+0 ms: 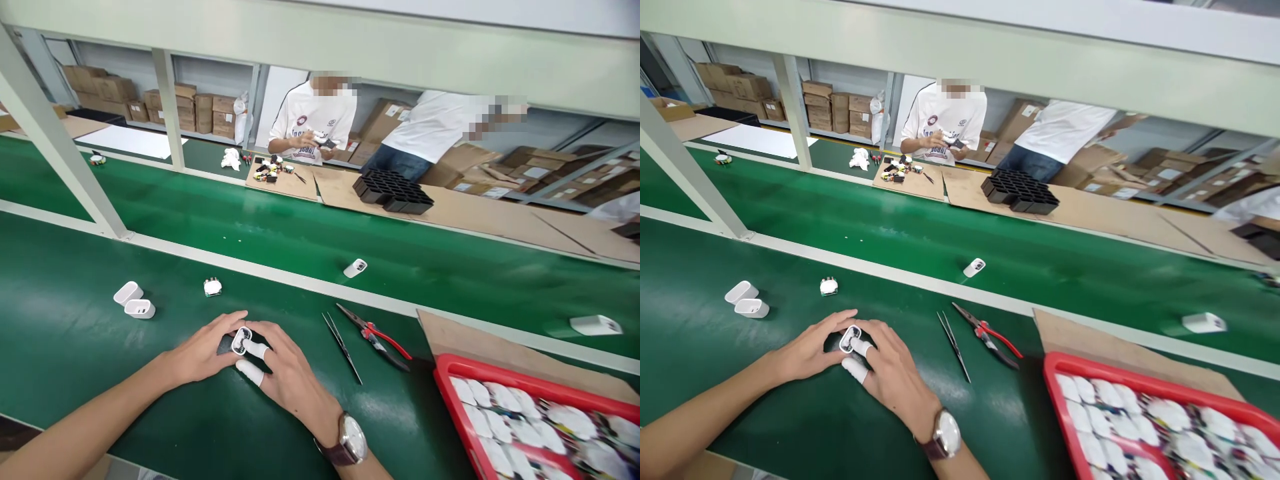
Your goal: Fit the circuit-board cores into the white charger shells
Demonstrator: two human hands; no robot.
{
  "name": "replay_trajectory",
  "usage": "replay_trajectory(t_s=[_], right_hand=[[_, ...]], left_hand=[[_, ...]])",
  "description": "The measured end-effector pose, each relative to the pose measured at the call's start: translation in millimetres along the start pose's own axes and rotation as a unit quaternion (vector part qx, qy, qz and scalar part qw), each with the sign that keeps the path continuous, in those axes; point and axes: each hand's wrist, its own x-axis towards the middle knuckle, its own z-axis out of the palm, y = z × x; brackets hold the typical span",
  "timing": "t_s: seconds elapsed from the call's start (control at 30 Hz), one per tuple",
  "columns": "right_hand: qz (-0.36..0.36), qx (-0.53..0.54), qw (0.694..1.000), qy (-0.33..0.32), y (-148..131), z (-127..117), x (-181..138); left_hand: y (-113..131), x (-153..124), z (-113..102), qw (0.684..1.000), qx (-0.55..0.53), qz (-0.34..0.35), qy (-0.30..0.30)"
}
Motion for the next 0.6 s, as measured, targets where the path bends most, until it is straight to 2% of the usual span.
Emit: replay_trajectory(t_s=[0.13, 0.3, 0.37, 0.47, 0.6], right_hand=[[0.035, 0.043, 0.998, 0.001, 4, 5, -4], [0.041, 0.005, 0.999, -0.002, 2, 10, -5], [0.045, 0.0, 0.999, -0.013, 1, 7, -2], [0.064, 0.07, 0.995, -0.022, 4, 2, -1], [0.104, 0.182, 0.977, 0.034, 14, 0, -5]], left_hand=[[2, -2, -1, 0.999, -0.02, 0.028, 0.021], [5, -3, -2, 0.978, 0.101, 0.174, 0.056], [5, -3, -3, 0.97, 0.12, 0.2, 0.071], [3, -2, -3, 0.965, 0.13, 0.215, 0.081], [4, 0, 0, 0.961, 0.126, 0.225, 0.096]])
